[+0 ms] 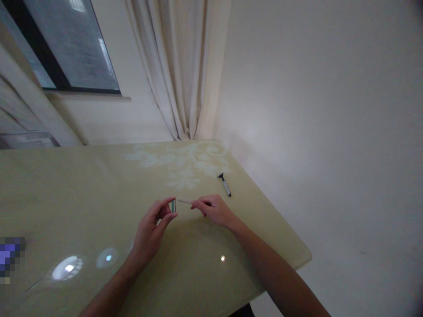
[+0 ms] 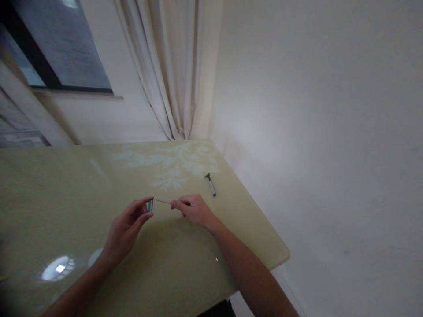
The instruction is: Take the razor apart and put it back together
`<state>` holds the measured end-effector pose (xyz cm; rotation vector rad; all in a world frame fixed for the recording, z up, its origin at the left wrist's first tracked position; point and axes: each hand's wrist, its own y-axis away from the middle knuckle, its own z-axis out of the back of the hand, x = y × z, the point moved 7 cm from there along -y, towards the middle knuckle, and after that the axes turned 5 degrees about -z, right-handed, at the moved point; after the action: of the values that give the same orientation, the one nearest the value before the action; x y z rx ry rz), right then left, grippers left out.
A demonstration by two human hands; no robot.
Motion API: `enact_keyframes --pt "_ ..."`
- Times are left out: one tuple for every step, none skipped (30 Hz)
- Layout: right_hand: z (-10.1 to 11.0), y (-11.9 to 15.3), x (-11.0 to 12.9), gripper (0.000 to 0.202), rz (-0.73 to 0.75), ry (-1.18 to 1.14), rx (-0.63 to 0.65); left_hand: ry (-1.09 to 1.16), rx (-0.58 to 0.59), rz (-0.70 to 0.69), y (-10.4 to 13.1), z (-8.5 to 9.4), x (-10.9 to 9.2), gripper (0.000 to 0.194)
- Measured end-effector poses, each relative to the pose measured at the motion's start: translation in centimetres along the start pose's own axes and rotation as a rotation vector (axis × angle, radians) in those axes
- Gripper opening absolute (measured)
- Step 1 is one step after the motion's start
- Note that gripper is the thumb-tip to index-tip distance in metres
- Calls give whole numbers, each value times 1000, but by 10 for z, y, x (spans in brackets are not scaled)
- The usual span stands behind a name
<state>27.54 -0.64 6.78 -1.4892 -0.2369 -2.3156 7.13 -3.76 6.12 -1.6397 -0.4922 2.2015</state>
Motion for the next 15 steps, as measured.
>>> enact_keyframes --pt "-1 0 1 55 4 -8 15 1 5 -2 0 0 -1 34" --pt "-3 0 1 55 8 -16 39 5 8 -5 0 -1 -1 34" --pt "-4 1 1 55 10 -19 62 9 10 -7 -1 -1 -2 34" --pt "-5 1 1 55 9 -14 71 12 11 -8 -1 -1 -2 34" --pt "-4 0 1 55 6 -2 63 12 10 -8 -1 -1 -3 34" --pt "-3 0 0 55 0 13 38 10 8 -8 -1 -1 -4 33" --pt "0 0 0 56 -4 25 7 6 7 -8 -1 -1 -4 33" --pt "1 0 -1 56 -8 30 -16 2 7 -9 -2 -1 -5 32" --pt "2 0 -1 56 -9 25 -23 1 9 -8 -1 -1 -5 32" --pt "1 0 -1 56 -10 15 -14 2 13 -6 -1 -1 -5 33" --pt "0 0 -1 56 -8 3 6 5 17 -5 -1 -1 -5 33" --pt "-2 0 0 56 -5 -4 27 9 21 -3 -1 -2 -4 34" --pt "-3 0 -1 56 -6 -4 41 13 24 0 -1 -2 -4 34" --pt "-3 0 -1 56 -12 4 38 14 23 2 -1 -2 -3 34" --pt "-1 0 -2 57 -23 15 18 12 21 3 -1 -2 -2 34"
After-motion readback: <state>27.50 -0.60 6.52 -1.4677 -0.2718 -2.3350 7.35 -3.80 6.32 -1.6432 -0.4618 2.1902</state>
